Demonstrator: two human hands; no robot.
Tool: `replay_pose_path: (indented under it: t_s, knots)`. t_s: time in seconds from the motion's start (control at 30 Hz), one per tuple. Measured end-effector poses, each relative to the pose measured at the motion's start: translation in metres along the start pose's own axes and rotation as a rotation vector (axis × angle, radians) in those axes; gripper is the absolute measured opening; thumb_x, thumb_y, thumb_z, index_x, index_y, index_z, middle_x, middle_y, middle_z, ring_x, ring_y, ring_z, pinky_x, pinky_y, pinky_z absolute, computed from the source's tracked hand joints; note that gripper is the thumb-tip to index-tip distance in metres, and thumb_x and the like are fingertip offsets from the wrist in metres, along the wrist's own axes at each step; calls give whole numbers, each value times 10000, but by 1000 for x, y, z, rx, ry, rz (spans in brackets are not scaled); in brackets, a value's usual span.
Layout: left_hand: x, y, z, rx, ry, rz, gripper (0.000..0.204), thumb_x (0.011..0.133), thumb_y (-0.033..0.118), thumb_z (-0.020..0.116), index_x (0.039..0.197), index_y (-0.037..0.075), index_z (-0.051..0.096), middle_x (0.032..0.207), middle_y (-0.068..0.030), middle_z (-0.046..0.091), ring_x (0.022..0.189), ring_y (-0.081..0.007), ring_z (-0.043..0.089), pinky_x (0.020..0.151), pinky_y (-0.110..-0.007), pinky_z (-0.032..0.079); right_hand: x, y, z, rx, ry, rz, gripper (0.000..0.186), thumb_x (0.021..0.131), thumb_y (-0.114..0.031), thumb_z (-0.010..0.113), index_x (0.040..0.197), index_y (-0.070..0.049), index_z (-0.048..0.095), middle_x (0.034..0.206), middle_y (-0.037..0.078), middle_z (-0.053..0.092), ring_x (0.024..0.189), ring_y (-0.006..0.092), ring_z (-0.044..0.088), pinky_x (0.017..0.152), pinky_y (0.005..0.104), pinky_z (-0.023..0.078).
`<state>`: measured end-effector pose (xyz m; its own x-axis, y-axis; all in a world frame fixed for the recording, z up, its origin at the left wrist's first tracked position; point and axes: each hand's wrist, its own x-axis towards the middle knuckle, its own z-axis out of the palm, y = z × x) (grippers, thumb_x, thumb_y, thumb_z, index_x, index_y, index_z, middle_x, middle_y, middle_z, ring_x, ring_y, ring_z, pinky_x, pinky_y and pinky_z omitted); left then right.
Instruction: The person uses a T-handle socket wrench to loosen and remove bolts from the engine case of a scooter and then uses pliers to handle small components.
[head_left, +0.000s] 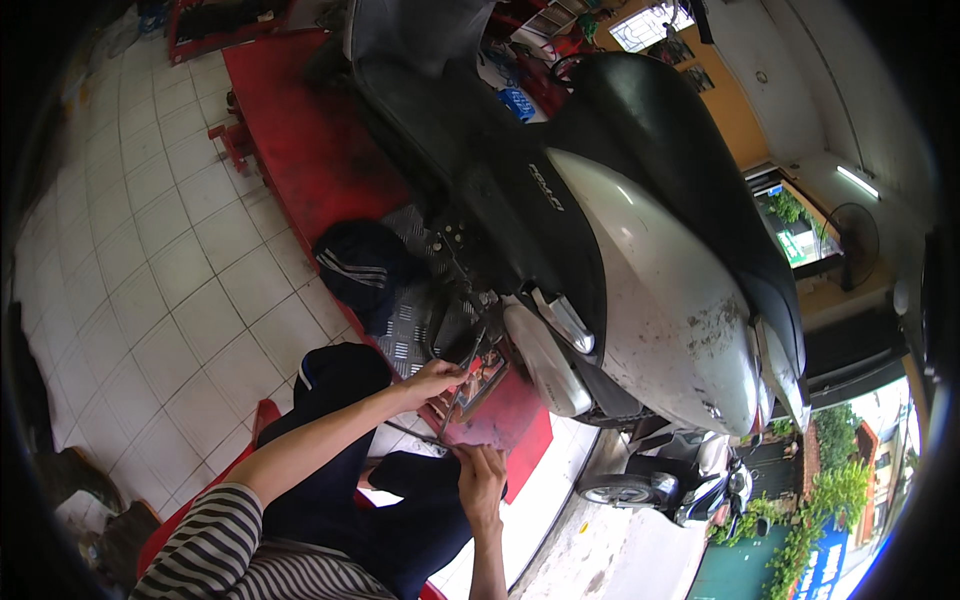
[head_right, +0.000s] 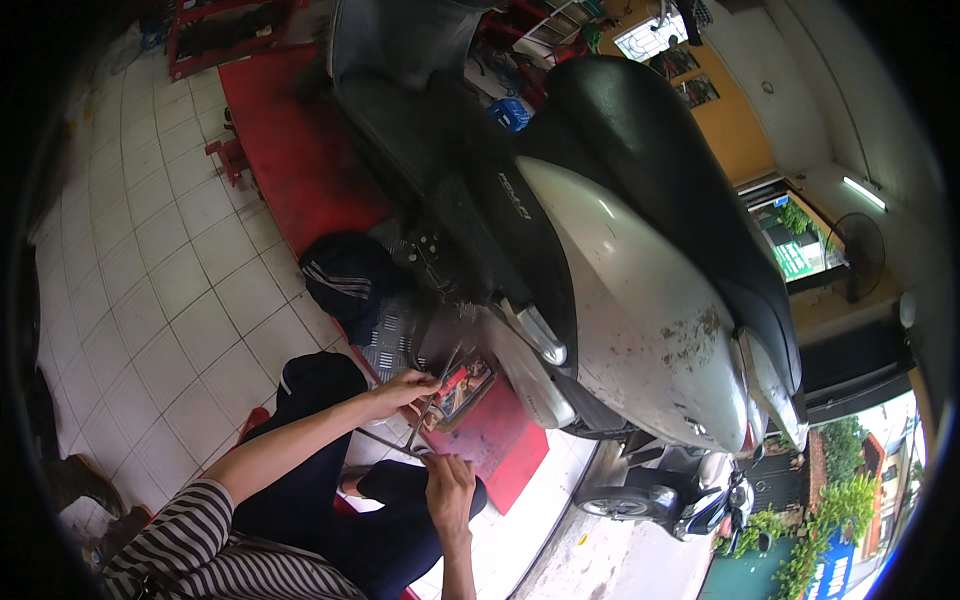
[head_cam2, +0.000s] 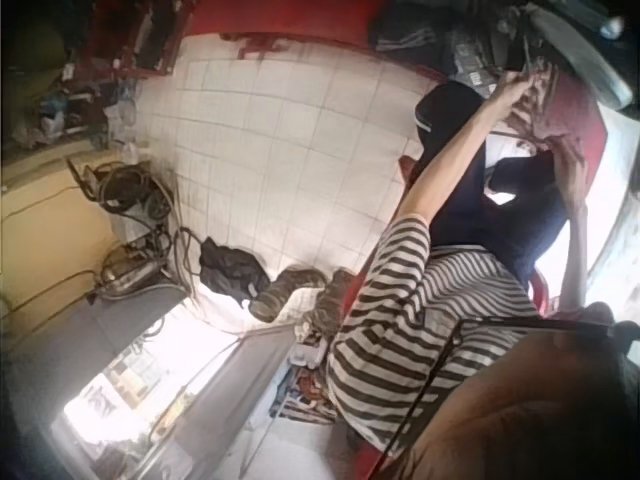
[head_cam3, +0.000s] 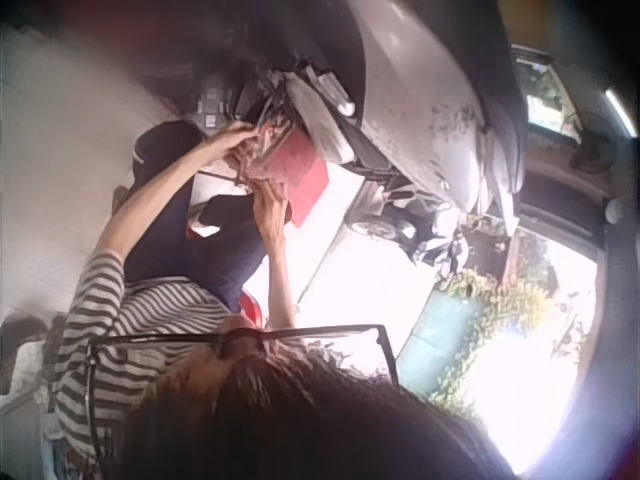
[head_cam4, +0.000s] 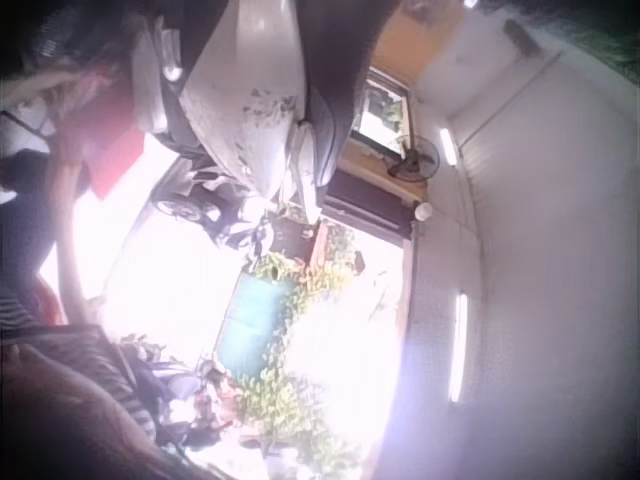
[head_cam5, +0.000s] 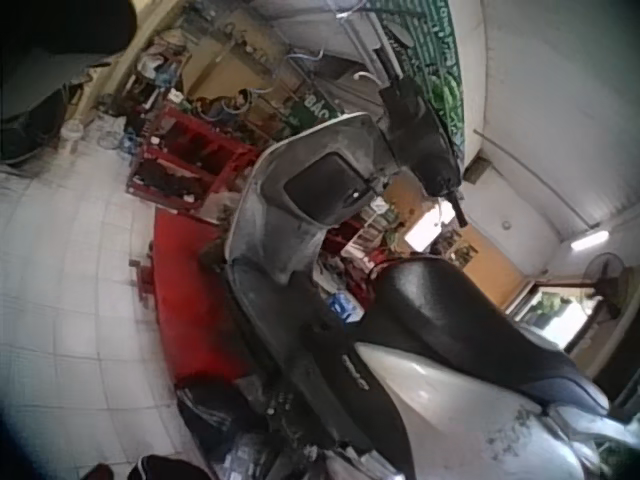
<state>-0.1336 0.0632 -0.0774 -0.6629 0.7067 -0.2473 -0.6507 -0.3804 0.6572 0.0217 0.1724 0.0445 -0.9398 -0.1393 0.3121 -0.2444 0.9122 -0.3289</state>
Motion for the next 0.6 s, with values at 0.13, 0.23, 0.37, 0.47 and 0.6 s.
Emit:
replay_pose_path:
  t_s: [0.13, 0.23, 0.37, 0.47, 0.6]
  knots:
    - [2, 7, 7, -3, -10, 155, 283, 1030, 265, 516, 1079, 8, 625, 916, -57, 705, 608, -147, 681, 479, -308, 571, -20, 5, 18, 13, -83, 78, 85, 813, -20, 706, 891, -51, 715, 770, 88, 646, 730, 263, 575, 755, 360, 419]
    - [7, -9, 10, 104, 84, 233, 328, 1033, 235, 499, 1198, -36, 580, 915, -113, 719, 504, -219, 674, 372, -322, 531, -31, 6, 25, -22, -149, 138, 103, 813, -23, 709, 906, -66, 726, 741, 56, 641, 737, 233, 564, 761, 338, 416]
    - [10, 2, 5, 132, 102, 238, 353, 1037, 203, 479, 1299, -26, 540, 961, -115, 734, 507, -204, 685, 391, -284, 540, -36, 21, 38, -9, -142, 227, 172, 804, 23, 668, 928, -77, 733, 718, 37, 646, 741, 196, 560, 780, 316, 423]
    - [24, 0, 1, 152, 102, 252, 403, 1051, 187, 443, 1424, 36, 459, 1028, -109, 734, 522, -179, 685, 418, -268, 546, -25, 26, 45, -8, -122, 321, 202, 801, 42, 618, 928, -70, 728, 721, 41, 660, 728, 187, 575, 757, 313, 448]
    - [37, 11, -2, 123, 94, 366, 399, 1060, 173, 419, 1438, 48, 452, 1037, -119, 730, 515, -156, 664, 447, -266, 538, -17, 39, 58, -15, -112, 372, 183, 816, 32, 596, 930, -52, 712, 712, 52, 666, 730, 199, 594, 735, 318, 469]
